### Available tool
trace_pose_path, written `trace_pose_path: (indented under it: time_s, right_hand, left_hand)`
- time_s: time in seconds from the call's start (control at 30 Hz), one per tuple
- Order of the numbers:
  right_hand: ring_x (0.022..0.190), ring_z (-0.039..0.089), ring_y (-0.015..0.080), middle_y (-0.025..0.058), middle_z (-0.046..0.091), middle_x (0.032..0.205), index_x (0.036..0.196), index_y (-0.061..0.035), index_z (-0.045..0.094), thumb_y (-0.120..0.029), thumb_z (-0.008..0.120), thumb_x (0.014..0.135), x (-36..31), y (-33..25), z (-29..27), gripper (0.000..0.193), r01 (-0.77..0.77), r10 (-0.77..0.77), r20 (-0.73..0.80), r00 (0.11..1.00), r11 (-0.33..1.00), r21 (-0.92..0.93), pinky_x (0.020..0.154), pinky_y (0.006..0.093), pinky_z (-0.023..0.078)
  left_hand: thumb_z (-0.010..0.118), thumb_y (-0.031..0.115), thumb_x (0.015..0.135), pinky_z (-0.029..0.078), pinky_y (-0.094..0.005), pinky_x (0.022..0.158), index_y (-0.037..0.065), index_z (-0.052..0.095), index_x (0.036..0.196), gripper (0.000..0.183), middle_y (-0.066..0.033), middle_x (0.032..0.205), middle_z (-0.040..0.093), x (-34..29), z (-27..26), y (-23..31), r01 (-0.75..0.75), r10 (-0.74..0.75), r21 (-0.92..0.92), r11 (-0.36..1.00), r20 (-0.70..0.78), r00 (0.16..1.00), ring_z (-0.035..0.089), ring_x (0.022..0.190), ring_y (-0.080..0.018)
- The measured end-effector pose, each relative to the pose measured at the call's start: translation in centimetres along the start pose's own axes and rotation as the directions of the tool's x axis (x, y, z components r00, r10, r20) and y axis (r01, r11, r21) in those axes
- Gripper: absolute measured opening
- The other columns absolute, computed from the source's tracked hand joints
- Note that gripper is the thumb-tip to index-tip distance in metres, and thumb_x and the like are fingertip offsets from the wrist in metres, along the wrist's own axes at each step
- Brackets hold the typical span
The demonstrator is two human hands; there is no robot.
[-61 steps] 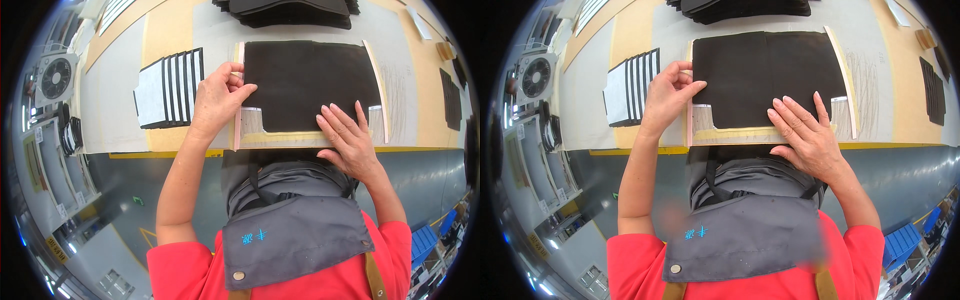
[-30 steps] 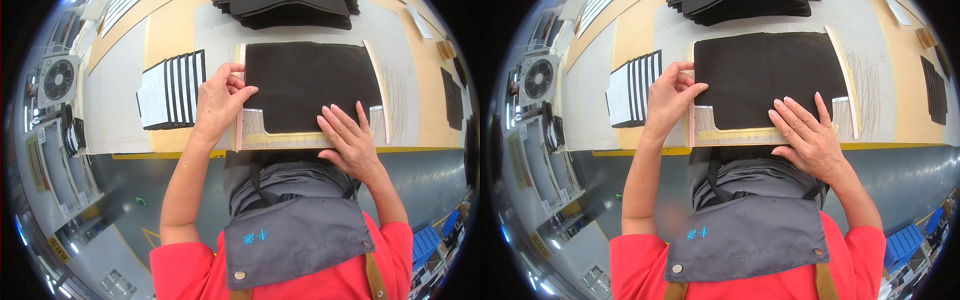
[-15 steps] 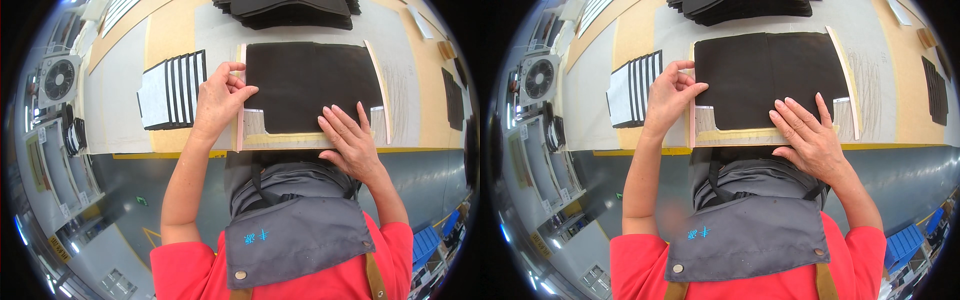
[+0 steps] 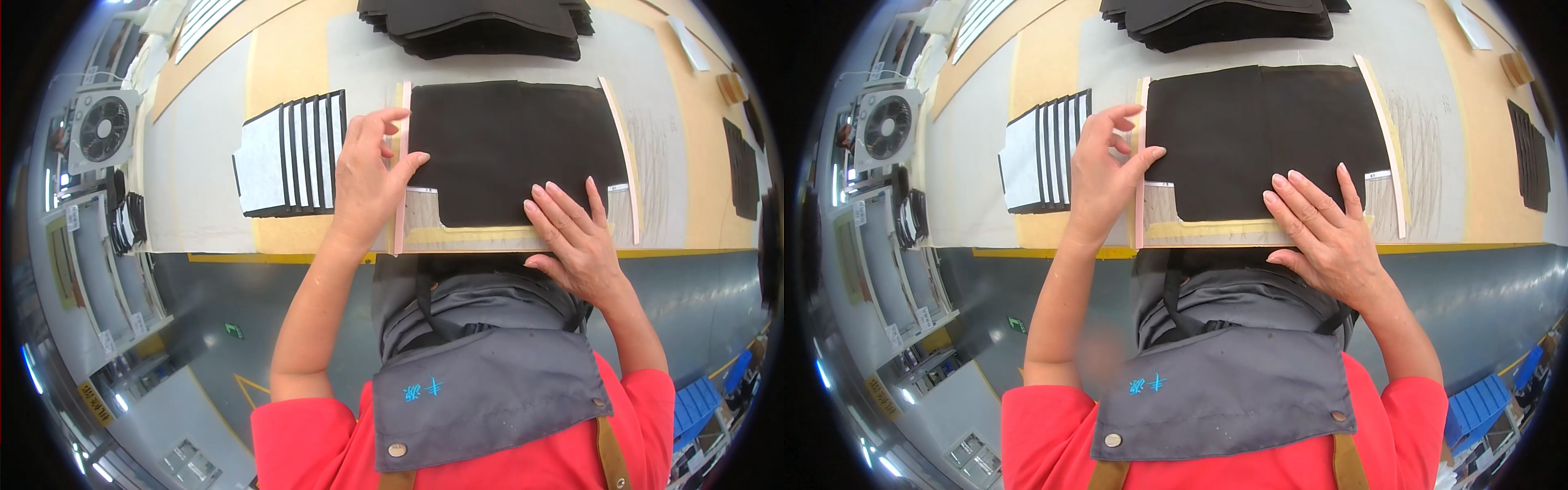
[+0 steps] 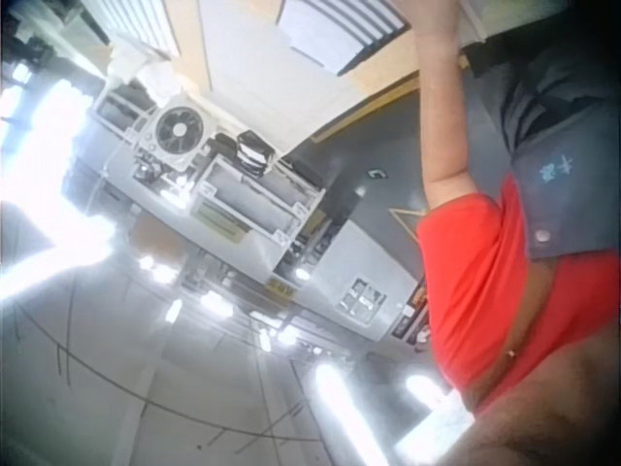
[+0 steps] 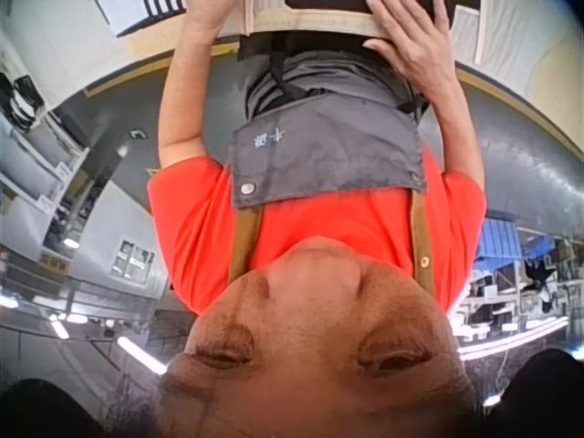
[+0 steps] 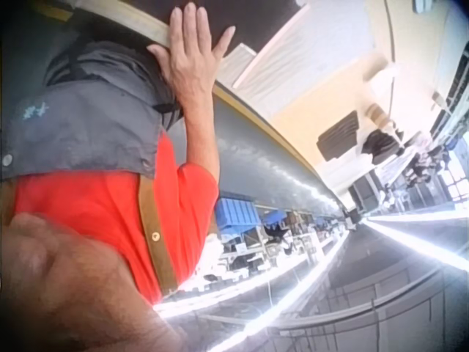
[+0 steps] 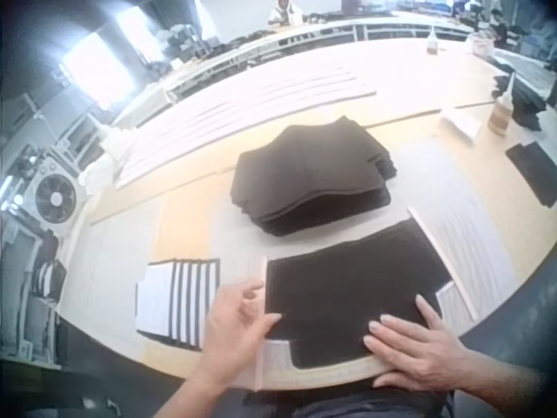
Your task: The person assembles black rectangular components by hand on a workbench. They pick up a black sheet, place it on a template, and press it down to adhere it to a white backing. The person repeats this process for multiple units, stacking the finished items on the table.
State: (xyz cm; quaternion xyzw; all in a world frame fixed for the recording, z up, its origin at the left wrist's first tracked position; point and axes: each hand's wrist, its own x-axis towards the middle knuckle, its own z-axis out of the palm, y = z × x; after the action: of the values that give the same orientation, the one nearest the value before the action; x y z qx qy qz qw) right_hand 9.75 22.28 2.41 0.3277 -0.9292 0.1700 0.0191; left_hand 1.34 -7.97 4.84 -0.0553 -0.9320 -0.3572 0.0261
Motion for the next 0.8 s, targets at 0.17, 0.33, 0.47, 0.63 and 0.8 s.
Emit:
trace_pose_path:
  time_s: [0.17,0.33,0.47,0.63,0.8]
  right_hand:
    - [0.145,0.046,0.024,0.0052,0.055,0.152,0.146,-0.0085,0.057,-0.049,0.07,0.087,0.1,0.0,-0.1,0.072,0.004,-0.004,-0.004,1.0,1.0,0.001,0.125,0.0616,0.02]
    - [0.145,0.046,0.0241,0.0052,0.055,0.152,0.146,-0.0083,0.058,-0.048,0.07,0.087,0.1,-0.1,-0.1,0.072,0.0,0.0,0.001,1.0,1.0,0.002,0.125,0.0619,0.02]
    - [0.145,0.046,0.0244,0.0057,0.055,0.153,0.146,-0.0083,0.057,-0.049,0.07,0.087,0.0,0.0,0.0,0.073,0.006,-0.006,-0.012,1.0,1.0,0.003,0.125,0.0619,0.02]
    - [0.145,0.047,0.0242,0.0071,0.054,0.153,0.148,-0.0091,0.056,-0.048,0.069,0.09,0.0,0.0,0.1,0.071,0.006,-0.006,-0.008,1.0,1.0,0.011,0.126,0.0618,0.019]
    - [0.146,0.046,0.0227,0.0057,0.054,0.154,0.148,-0.0098,0.055,-0.049,0.069,0.09,-0.3,0.1,0.1,0.071,-0.004,0.005,-0.008,1.0,1.0,0.022,0.126,0.0621,0.017]
  left_hand:
    - [0.078,0.007,0.086,0.053,-0.0357,0.086,0.008,0.074,0.116,0.031,-0.0069,0.12,0.07,-0.5,0.7,-0.8,-0.255,0.256,0.127,0.959,0.007,0.967,0.062,0.095,-0.0266]
    - [0.076,0.007,0.087,0.054,-0.0359,0.087,0.01,0.077,0.115,0.029,-0.0035,0.12,0.073,-0.8,0.8,-1.0,-0.297,0.295,0.207,0.932,0.04,0.954,0.062,0.098,-0.0269]
    - [0.077,0.006,0.086,0.054,-0.0364,0.087,0.01,0.076,0.116,0.03,-0.0025,0.12,0.073,-0.7,1.0,-1.5,-0.377,0.38,0.267,0.887,0.045,0.924,0.062,0.099,-0.0275]
    - [0.076,0.005,0.086,0.052,-0.0383,0.091,0.008,0.075,0.115,0.03,-0.0041,0.118,0.072,-0.9,1.2,-1.1,-0.428,0.451,0.366,0.826,0.027,0.892,0.062,0.102,-0.0289]
    - [0.074,0.004,0.086,0.049,-0.0418,0.097,0.006,0.071,0.119,0.033,-0.0087,0.118,0.069,0.3,2.6,0.7,-0.461,0.469,0.299,0.836,0.049,0.882,0.062,0.111,-0.0304]
